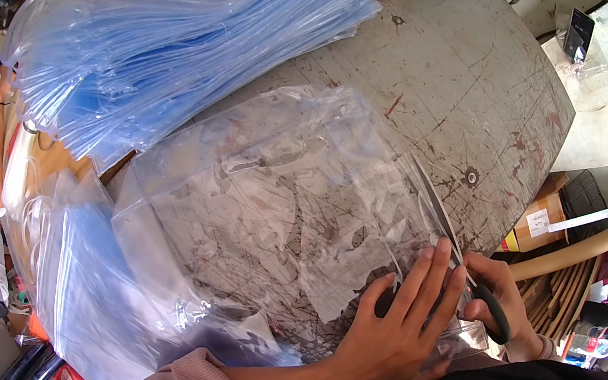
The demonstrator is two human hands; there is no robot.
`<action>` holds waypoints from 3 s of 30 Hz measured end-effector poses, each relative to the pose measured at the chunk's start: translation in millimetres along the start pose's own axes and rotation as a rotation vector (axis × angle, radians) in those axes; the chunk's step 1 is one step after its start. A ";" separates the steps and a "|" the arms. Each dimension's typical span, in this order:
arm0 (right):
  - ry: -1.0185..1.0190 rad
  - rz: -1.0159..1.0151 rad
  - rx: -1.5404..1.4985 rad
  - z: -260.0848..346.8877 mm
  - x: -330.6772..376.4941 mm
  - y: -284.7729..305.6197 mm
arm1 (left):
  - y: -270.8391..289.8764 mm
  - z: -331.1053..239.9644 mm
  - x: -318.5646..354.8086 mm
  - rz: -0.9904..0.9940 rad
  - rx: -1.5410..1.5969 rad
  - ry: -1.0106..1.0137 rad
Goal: The person trims excess plastic from a stack of transparent bags using shears, removes the waste material, and reorganizes the bags on a workbench.
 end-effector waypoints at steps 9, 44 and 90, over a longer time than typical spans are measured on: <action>-0.080 0.014 -0.018 2.3 -0.7 -1.2 | -2.5 0.5 -0.2 -0.029 0.009 0.014; -0.002 0.068 -0.050 -6.1 -9.1 5.4 | -6.0 -5.2 3.6 -0.064 0.080 -0.017; 0.173 0.142 -0.026 1.3 3.3 -20.3 | 114.8 72.4 -96.3 0.218 0.310 -0.113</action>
Point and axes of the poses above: each hand's wrist, its own x-axis away from the middle knuckle, its own y-axis out of the back of the hand, z = x × y, the point moved 1 cm from there along -x, towards the middle knuckle, and after that the axes turned 15 degrees about x, right-handed, at the moved point
